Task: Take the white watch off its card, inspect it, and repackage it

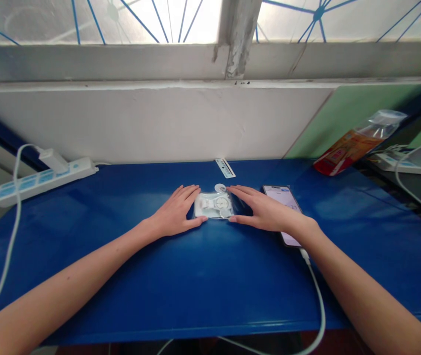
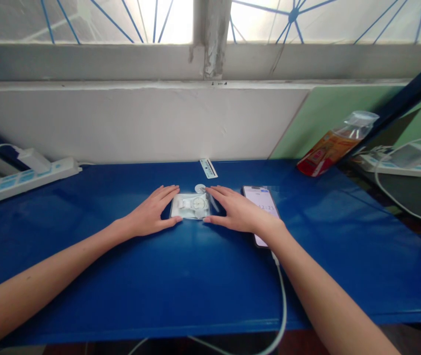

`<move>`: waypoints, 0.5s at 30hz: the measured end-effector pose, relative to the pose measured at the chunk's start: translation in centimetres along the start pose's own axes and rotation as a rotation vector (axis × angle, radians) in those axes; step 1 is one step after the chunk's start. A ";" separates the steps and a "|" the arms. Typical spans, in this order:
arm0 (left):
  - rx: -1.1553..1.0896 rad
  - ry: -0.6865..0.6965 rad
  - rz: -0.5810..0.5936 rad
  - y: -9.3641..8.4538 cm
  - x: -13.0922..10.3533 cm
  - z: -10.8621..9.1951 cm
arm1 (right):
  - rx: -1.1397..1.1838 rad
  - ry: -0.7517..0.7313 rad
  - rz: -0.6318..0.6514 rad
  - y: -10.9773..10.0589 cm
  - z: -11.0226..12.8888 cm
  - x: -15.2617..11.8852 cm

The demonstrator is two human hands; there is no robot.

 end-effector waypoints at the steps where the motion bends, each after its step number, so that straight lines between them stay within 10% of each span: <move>1: 0.002 0.002 0.001 0.0 0.0 0.0 | -0.002 -0.002 -0.002 0.0 0.0 0.0; 15: -0.034 -0.020 -0.032 -0.2 0.1 0.0 | 0.054 -0.005 0.005 -0.3 -0.4 -0.1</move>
Point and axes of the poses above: each hand's wrist, its own x-axis towards the middle knuckle, its own y-axis out of the palm, z = x × y, the point moved 3 cm from there along x, towards the middle knuckle, and after that the axes turned 10 degrees about x, right-handed, at the moved point
